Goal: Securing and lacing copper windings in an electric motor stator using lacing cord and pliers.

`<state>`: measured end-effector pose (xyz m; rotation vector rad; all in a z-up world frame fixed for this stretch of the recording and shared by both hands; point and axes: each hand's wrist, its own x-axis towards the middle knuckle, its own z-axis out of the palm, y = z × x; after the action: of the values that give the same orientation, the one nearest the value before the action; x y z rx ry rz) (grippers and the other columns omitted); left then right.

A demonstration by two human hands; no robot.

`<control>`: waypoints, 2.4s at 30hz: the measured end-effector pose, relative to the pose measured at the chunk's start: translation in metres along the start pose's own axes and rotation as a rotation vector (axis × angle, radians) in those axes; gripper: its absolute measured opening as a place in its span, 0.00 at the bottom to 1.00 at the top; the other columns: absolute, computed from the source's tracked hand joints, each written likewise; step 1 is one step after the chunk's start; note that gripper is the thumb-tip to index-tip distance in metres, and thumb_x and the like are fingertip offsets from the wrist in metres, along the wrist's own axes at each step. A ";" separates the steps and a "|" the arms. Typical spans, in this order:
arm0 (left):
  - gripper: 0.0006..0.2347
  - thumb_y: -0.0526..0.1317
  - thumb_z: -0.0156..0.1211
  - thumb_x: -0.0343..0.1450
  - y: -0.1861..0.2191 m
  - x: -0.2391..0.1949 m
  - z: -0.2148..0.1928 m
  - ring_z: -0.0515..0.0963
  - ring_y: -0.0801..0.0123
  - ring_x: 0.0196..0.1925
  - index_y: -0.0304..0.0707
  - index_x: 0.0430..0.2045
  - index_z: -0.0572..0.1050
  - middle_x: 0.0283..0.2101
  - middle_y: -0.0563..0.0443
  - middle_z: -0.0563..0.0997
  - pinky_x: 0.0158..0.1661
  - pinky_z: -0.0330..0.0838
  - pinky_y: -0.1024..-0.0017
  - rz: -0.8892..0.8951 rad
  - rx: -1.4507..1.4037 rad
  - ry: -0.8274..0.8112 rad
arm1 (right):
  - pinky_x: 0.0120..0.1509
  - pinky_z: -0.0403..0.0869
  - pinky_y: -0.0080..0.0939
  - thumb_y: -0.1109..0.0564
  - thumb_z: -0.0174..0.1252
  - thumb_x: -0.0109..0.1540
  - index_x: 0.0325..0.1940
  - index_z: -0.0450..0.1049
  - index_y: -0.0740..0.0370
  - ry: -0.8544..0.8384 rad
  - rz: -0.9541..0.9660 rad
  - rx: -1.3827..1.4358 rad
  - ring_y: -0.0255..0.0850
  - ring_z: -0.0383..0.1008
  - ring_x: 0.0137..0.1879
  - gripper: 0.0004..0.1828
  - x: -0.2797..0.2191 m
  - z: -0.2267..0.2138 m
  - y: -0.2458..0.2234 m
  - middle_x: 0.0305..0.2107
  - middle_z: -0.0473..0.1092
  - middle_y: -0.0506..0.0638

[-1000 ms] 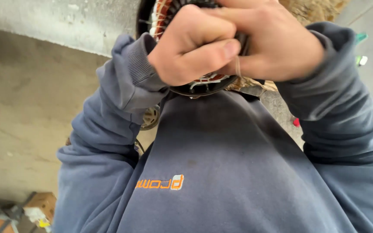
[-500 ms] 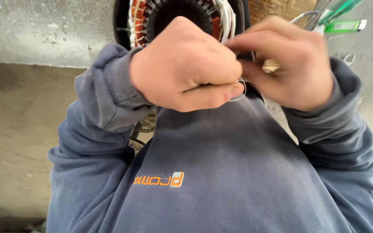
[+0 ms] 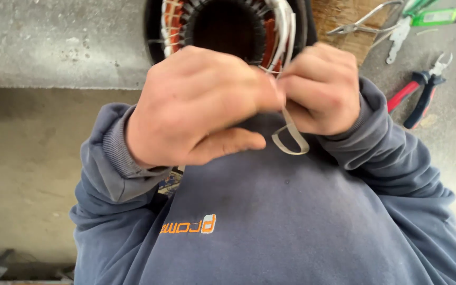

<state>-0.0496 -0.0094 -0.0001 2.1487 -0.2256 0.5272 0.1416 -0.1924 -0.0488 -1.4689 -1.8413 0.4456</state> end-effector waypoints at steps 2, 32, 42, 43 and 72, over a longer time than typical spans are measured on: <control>0.14 0.41 0.67 0.74 0.004 -0.009 0.005 0.79 0.56 0.53 0.28 0.47 0.75 0.50 0.46 0.80 0.54 0.73 0.62 -0.109 0.030 0.010 | 0.40 0.69 0.45 0.60 0.76 0.56 0.39 0.81 0.62 0.038 -0.009 0.005 0.46 0.72 0.35 0.11 0.001 -0.002 -0.006 0.31 0.71 0.48; 0.06 0.29 0.62 0.70 -0.020 -0.049 0.064 0.79 0.67 0.46 0.35 0.39 0.78 0.43 0.48 0.79 0.46 0.75 0.74 0.064 0.660 0.149 | 0.43 0.75 0.36 0.70 0.60 0.63 0.55 0.81 0.64 -0.421 0.274 -0.315 0.41 0.78 0.42 0.16 0.023 -0.073 -0.021 0.45 0.76 0.52; 0.05 0.30 0.63 0.70 -0.027 -0.054 0.068 0.78 0.67 0.41 0.32 0.37 0.77 0.39 0.48 0.78 0.40 0.70 0.76 0.059 0.624 0.236 | 0.27 0.67 0.36 0.41 0.65 0.57 0.40 0.85 0.46 -0.779 0.068 -0.571 0.34 0.75 0.27 0.13 0.114 -0.031 -0.005 0.23 0.72 0.37; 0.05 0.30 0.63 0.70 -0.028 -0.056 0.069 0.78 0.67 0.40 0.32 0.36 0.77 0.39 0.47 0.78 0.39 0.70 0.75 0.050 0.616 0.251 | 0.26 0.66 0.36 0.39 0.62 0.60 0.39 0.84 0.43 -0.837 0.060 -0.663 0.33 0.75 0.26 0.12 0.119 -0.028 -0.006 0.21 0.70 0.35; 0.03 0.32 0.62 0.70 -0.034 -0.062 0.074 0.81 0.60 0.42 0.31 0.34 0.78 0.40 0.42 0.81 0.41 0.73 0.73 -0.003 0.510 0.330 | 0.26 0.72 0.39 0.48 0.55 0.63 0.30 0.72 0.49 -1.276 0.157 -0.678 0.38 0.75 0.26 0.09 0.160 0.006 -0.005 0.25 0.68 0.43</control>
<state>-0.0717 -0.0506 -0.0912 2.4987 0.1104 1.0107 0.1209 -0.0420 0.0021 -1.9874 -3.0834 1.0828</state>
